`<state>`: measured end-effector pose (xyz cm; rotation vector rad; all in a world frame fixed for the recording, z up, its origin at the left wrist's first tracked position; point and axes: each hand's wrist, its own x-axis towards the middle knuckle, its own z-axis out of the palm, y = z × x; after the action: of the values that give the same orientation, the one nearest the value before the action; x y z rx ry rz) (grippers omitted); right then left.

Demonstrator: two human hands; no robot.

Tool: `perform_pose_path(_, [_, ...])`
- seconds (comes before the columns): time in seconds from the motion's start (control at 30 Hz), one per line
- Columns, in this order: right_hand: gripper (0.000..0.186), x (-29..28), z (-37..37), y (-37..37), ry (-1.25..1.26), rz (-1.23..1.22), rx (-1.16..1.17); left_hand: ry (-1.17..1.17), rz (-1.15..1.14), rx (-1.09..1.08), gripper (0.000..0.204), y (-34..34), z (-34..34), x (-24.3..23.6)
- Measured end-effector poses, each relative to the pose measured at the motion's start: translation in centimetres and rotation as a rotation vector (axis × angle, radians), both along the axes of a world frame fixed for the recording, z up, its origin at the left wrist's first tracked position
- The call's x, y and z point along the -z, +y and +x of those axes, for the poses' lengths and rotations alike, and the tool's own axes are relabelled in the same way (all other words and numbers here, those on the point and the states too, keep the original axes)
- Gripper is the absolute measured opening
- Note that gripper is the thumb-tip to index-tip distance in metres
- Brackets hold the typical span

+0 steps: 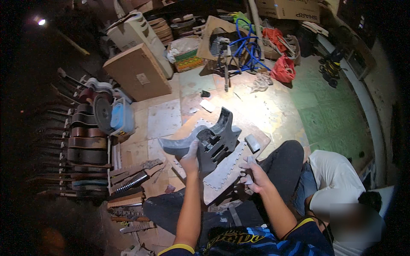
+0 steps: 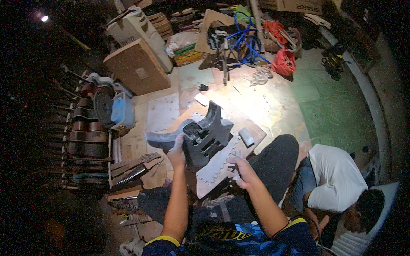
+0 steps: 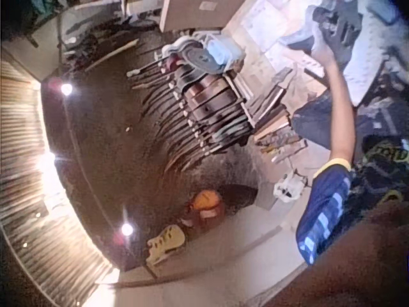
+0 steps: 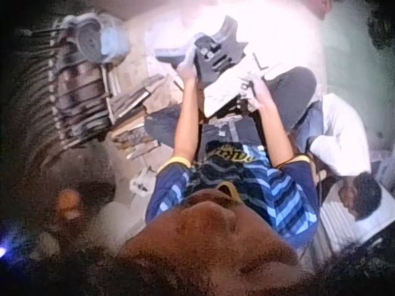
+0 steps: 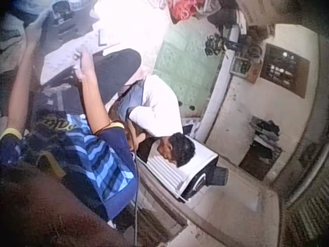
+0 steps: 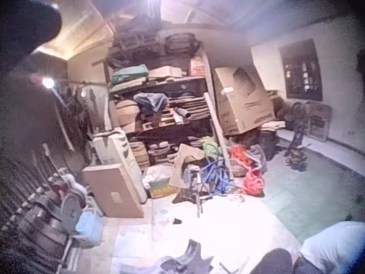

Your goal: The person sands the surface of a guitar body using a small sanding block, turning the piece over to work on different sides and edges.

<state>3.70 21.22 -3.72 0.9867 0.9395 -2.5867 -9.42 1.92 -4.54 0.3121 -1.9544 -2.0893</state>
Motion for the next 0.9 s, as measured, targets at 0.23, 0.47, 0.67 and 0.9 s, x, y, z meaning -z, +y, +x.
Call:
perform_pose_path(0.23, [0.023, 2.2, -0.1, -2.7, -0.048, 0.026, -0.166, -0.203, -0.273, 0.111, 0.040, -2.7, -1.2, 2.7])
perform_pose_path(0.47, [0.020, 5.1, 1.3, -2.2, 0.041, 0.193, -0.251, 0.177, -0.022, 0.103, 0.016, -4.5, -3.0, -2.4])
perform_pose_path(0.67, [0.031, 2.0, -2.5, 0.0, 0.572, 1.197, -0.147, 0.421, 0.243, 0.258, 0.020, -5.5, -3.7, -8.6])
perform_pose_path(0.9, [0.043, -5.2, -9.6, 0.3, 0.774, 1.781, -0.061, 0.417, 0.049, 0.113, 0.025, -4.6, -2.9, -7.9])
